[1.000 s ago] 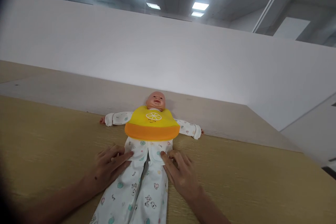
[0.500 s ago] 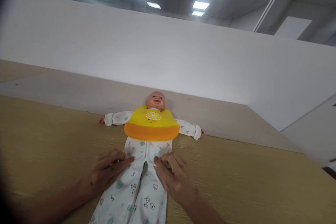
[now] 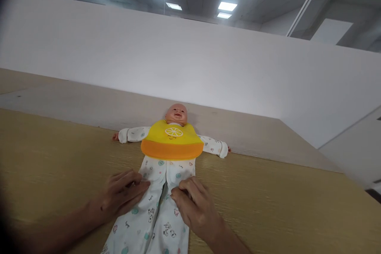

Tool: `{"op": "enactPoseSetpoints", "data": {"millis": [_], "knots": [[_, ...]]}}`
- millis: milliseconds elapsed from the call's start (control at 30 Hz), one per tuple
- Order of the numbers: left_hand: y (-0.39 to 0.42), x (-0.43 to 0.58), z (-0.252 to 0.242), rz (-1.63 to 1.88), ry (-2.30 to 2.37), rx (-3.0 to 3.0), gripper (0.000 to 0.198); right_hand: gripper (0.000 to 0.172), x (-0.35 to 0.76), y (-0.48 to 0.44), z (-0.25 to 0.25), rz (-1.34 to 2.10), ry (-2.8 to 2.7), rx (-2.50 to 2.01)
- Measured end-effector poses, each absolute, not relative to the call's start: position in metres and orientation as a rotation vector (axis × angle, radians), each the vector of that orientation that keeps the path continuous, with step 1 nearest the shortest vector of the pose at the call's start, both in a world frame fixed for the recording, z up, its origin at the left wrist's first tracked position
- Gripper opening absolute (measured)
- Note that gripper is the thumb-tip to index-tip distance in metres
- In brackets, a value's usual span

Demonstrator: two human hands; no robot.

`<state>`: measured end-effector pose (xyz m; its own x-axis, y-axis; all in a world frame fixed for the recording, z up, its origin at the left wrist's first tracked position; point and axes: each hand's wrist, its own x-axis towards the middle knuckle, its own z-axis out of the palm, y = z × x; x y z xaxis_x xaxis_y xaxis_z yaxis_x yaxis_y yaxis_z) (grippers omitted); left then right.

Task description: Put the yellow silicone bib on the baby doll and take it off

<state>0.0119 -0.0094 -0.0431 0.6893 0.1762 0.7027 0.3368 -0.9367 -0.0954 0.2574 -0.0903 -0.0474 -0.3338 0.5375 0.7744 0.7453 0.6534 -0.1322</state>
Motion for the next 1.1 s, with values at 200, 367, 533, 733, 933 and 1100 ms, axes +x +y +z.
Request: {"op": "enactPoseSetpoints", "data": {"millis": [200,367,533,733,933,1100], "knots": [[-0.009,0.013,-0.043,-1.168,-0.501,-2.693,0.020,0.020,0.268,-0.091,-0.043,-0.358,-2.021,-1.102],[-0.023,0.029,-0.025,-0.940,-0.660,-2.772,0.025,0.032,0.269,-0.087,-0.040,-0.266,-2.059,-1.157],[-0.035,0.038,-0.014,-0.664,-0.896,-2.781,0.023,0.039,0.276,-0.086,-0.038,-0.158,-2.147,-1.164],[-0.030,0.034,-0.018,-0.631,-0.956,-2.735,0.010,0.030,0.289,-0.085,-0.038,-0.541,-2.287,-1.135],[-0.035,0.037,-0.015,-0.734,-0.810,-2.804,0.012,0.015,0.279,-0.092,-0.037,-0.532,-2.246,-1.052],[-0.042,0.034,-0.008,-0.966,-0.613,-3.027,0.010,0.019,0.284,-0.097,-0.039,-0.396,-2.144,-1.019]]}}
